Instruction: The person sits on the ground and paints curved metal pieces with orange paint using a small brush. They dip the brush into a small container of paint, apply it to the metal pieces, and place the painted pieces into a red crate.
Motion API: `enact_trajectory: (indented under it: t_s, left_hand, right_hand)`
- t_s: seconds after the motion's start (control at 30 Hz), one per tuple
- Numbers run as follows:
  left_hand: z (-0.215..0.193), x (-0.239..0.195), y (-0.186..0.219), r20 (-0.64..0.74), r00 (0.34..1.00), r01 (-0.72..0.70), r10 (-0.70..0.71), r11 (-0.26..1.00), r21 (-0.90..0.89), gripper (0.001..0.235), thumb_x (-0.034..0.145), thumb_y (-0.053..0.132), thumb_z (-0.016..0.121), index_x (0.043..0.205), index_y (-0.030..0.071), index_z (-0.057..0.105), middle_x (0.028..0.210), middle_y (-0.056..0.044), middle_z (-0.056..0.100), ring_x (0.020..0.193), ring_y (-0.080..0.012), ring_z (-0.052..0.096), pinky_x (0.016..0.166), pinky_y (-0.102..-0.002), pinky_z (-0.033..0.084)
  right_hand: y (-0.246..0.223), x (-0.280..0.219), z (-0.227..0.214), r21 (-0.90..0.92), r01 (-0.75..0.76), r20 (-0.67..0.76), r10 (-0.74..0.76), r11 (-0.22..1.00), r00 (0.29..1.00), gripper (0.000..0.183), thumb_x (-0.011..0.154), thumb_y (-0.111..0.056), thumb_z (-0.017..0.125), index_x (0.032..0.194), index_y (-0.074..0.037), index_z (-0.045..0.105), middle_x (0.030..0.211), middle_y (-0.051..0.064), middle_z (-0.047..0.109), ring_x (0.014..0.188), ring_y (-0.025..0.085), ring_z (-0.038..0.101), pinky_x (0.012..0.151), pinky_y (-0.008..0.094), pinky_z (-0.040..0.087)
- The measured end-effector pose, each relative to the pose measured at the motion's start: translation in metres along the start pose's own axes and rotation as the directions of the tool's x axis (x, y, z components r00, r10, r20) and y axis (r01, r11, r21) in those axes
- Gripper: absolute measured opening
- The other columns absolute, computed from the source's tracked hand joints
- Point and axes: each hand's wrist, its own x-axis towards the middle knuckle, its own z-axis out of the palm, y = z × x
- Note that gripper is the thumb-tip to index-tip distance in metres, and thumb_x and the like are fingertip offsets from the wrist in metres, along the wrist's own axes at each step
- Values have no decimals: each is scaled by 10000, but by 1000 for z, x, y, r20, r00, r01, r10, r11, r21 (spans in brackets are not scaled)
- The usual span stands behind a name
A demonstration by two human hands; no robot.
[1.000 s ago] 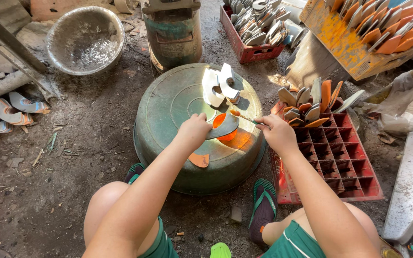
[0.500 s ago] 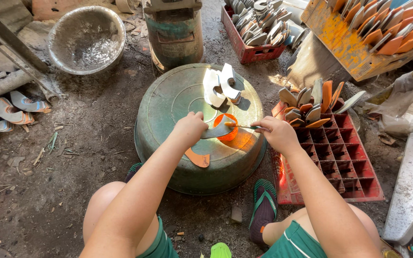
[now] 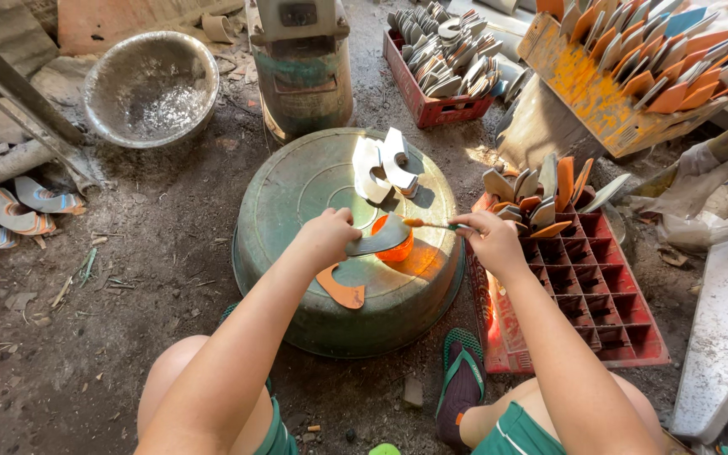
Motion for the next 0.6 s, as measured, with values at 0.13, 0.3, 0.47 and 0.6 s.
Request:
enact_trajectory:
  t_s: [0.13,0.3,0.47,0.6]
  left_hand:
    - [8,8,0,-84,996,6,-7,1000,-10,440,695,130,842,1118,223,762,1180,-52,612,1120,-289,588,883,-397,557]
    - [23,10,3,-156,984,106,-90,990,97,252,762,154,804,1010,179,764,1172,-99,623,1099,-311,618,838,-407,586]
    - [19,1,4,-267,928,249,-261,965,-79,331,726,262,846,1013,127,749,1160,-130,626,1053,-337,621,842,-434,566]
    - [-8,-11,7,-86,868,420,-489,815,-400,552,786,416,853,1244,145,705,1148,-131,658,1027,-307,659,853,-426,543]
  right_hand:
    - [-6,-1,8,-121,-36,-6,36,992,999,175,920,-152,714,1075,-177,792,920,13,738,786,198,688,782,351,507]
    - [-11,-3,37,-74,78,87,-72,994,994,174,898,-174,752,1065,-185,796,939,43,744,839,201,709,772,338,539]
    - [-1,15,33,-70,-70,151,80,995,985,214,928,-217,695,1122,-223,785,971,80,725,869,252,718,774,383,547]
    - [-2,19,47,-658,15,208,163,752,965,181,976,-259,635,1060,-213,788,1033,118,684,891,320,719,775,439,563]
